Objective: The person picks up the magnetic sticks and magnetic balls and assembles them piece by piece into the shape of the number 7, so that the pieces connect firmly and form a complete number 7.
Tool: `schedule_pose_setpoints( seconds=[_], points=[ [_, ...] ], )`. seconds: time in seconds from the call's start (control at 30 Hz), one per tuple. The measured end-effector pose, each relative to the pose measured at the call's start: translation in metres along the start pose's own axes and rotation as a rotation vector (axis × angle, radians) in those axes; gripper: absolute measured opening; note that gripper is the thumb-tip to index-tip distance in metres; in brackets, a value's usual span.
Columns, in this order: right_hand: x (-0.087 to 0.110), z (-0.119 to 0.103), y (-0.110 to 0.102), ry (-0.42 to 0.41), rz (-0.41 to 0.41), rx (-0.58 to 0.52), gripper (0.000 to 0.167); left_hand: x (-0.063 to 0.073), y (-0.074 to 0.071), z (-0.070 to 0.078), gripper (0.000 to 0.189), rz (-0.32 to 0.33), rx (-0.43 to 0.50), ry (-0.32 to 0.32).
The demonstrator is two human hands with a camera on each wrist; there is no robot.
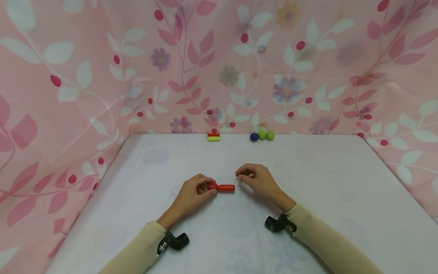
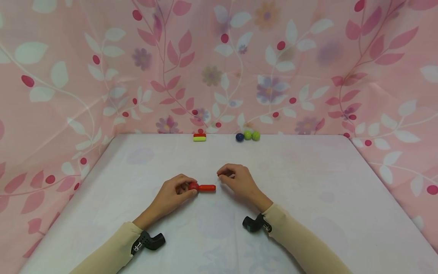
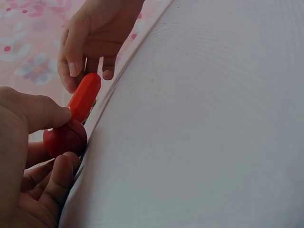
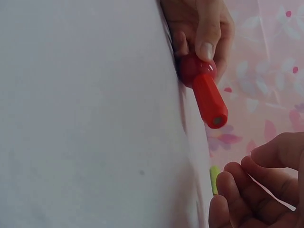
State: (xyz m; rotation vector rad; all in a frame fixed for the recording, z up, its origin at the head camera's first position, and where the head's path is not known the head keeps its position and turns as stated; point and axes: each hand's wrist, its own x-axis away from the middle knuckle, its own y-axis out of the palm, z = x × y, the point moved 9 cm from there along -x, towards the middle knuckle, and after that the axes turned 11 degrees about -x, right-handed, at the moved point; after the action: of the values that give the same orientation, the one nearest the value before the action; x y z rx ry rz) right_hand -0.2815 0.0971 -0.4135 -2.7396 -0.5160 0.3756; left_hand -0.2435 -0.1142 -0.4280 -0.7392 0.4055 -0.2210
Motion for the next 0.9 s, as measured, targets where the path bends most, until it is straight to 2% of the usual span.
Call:
schedule_pose_setpoints(
  seconds=[0.2,0.47,0.7,0.9],
  points=[
    [-0.009,-0.001,-0.012,-0.002,0.032,0.028,0.013,0.001,-0.001,-0.001,0.024,0.004,-0.001,-0.005],
    [-0.021,0.005,-0.032,-0.028,0.072,0.068,0.013,0.001,-0.001,0.002,0.024,0.001,0.017,0.018],
    [-0.032,0.014,-0.053,0.012,0.132,0.122,0.016,0.0,0.0,0.001,0.025,-0.005,0.012,0.014],
    [-0.044,0.015,-0.067,0.012,0.173,0.166,0.017,0.001,0.001,-0.002,0.024,-0.003,0.01,0.015]
  ],
)
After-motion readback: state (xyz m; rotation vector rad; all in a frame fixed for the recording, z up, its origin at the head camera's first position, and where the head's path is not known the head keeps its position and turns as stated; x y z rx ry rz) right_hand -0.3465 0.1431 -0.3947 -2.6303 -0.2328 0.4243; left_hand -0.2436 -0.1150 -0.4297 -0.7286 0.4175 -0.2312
